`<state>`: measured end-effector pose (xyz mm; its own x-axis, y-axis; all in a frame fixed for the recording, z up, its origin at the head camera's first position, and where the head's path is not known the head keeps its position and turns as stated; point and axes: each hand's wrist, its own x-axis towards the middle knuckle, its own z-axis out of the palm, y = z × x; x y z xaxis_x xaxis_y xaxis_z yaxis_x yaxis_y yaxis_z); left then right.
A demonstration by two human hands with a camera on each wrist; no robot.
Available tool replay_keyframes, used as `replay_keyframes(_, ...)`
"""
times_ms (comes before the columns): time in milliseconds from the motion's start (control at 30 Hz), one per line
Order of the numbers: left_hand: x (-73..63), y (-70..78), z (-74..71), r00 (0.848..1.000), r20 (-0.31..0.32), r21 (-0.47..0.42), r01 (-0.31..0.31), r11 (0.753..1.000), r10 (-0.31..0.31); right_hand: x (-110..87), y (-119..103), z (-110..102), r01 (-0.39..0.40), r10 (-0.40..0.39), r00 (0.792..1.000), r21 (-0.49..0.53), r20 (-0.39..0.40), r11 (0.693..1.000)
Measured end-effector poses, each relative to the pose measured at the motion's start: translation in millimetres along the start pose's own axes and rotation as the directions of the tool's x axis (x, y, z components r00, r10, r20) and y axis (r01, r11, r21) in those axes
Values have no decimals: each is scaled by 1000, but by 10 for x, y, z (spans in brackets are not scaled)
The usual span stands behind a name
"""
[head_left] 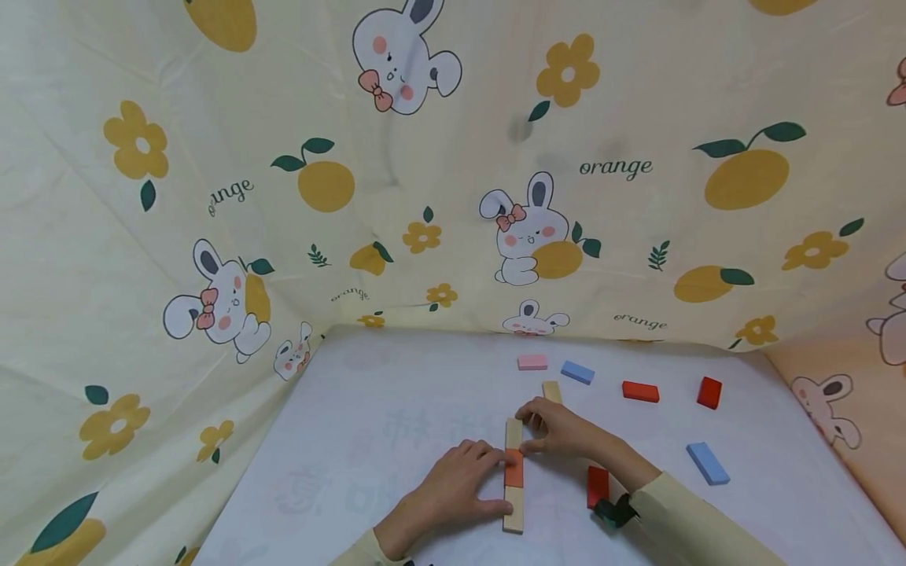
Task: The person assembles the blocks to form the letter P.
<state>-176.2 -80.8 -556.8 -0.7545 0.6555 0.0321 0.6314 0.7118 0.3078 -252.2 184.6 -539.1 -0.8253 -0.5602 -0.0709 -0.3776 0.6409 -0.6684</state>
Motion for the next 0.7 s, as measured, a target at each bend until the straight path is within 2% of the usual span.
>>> replay_keyframes(200, 78, -26, -24, 999, 28, -35, 48, 998, -47, -20, 13, -93, 5, -6, 998, -31, -55, 1000)
replay_keyframes(333, 120, -65, -16, 999, 26, -5, 40, 999, -40, 24, 54, -166, 20, -25, 992, -46, -121, 999)
replay_keyframes(433, 143, -91, -17, 999, 25, 12, 24, 1000, -24, 74, 85, -208, -22, 14, 983, -38, -182, 999)
replay_keyframes(600, 193, -122, -32, 999, 31, 26, 6, 1000, -7, 157, 94, -258, -117, 122, 944, 35, -307, 993)
replay_keyframes(700, 217, -132, -33, 999, 51, 29, 8, 1000, -10, 208, 104, -269, -184, 196, 916, 66, -350, 981)
